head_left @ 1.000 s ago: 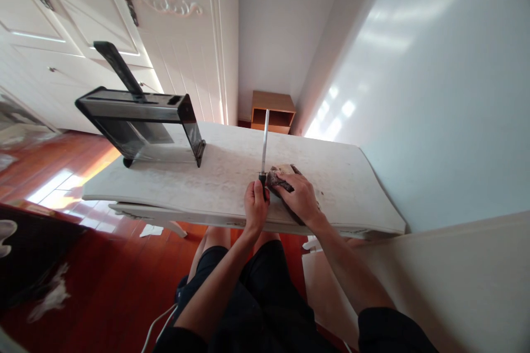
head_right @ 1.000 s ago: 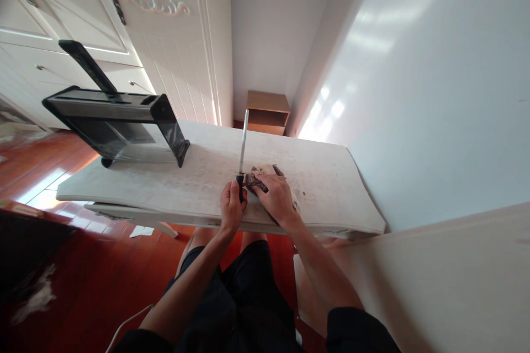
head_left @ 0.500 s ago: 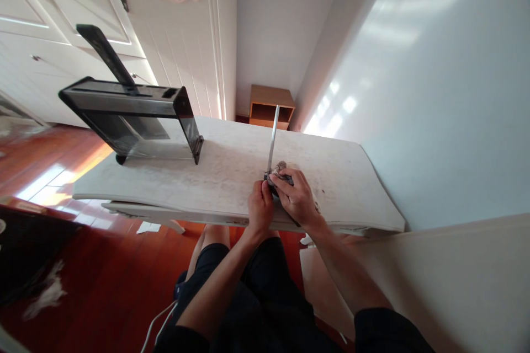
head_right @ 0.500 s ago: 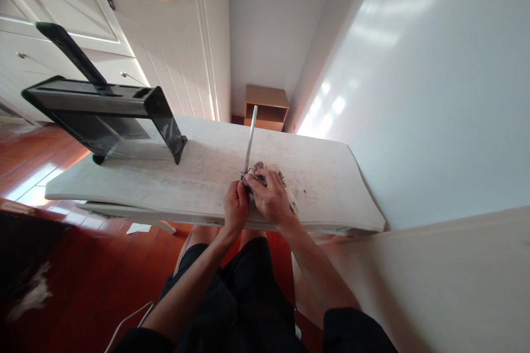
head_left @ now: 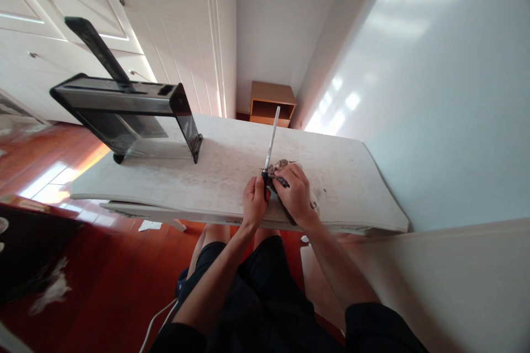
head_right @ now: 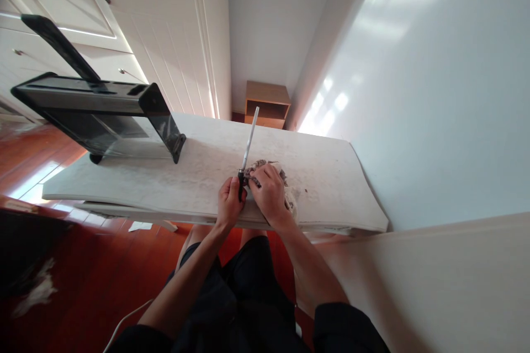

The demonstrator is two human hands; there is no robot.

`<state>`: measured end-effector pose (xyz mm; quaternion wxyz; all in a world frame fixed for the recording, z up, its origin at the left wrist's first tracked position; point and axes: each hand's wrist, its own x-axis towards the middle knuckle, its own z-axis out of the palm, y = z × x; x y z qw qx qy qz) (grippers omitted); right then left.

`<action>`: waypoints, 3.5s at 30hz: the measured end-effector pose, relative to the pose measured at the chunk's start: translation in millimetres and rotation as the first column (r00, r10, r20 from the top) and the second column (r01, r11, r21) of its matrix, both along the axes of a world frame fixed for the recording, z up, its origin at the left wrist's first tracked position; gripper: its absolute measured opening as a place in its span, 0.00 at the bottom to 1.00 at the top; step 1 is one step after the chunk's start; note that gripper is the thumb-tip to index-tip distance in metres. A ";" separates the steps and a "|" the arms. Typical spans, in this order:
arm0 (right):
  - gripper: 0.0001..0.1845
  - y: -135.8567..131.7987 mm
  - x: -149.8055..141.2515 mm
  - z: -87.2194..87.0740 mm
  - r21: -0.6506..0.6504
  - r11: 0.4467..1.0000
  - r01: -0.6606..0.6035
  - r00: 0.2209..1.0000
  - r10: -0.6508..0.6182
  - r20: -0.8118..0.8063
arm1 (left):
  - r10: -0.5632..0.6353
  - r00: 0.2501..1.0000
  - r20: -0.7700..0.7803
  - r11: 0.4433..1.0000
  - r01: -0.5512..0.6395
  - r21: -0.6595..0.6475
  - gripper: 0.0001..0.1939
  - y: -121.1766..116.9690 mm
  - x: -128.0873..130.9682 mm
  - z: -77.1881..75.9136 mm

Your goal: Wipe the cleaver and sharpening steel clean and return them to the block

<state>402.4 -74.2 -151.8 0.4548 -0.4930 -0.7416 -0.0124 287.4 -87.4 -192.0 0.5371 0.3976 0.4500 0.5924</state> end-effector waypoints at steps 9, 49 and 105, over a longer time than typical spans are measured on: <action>0.03 15.7 -4.4 -9.6 -0.012 0.998 -0.062 0.993 0.060 -0.105 | -0.234 0.852 0.469 0.913 0.358 -0.195 0.25 6.8 -23.3 10.6; 0.05 18.4 2.9 -20.6 0.144 0.979 -0.146 0.981 0.162 -0.107 | -0.516 0.602 0.609 0.766 0.643 0.013 0.23 10.9 -34.5 2.3; 0.16 1.2 32.6 -24.5 0.172 0.956 -0.238 0.897 0.284 -0.338 | -0.282 0.950 -0.132 0.953 0.293 0.074 0.28 0.4 -30.0 7.0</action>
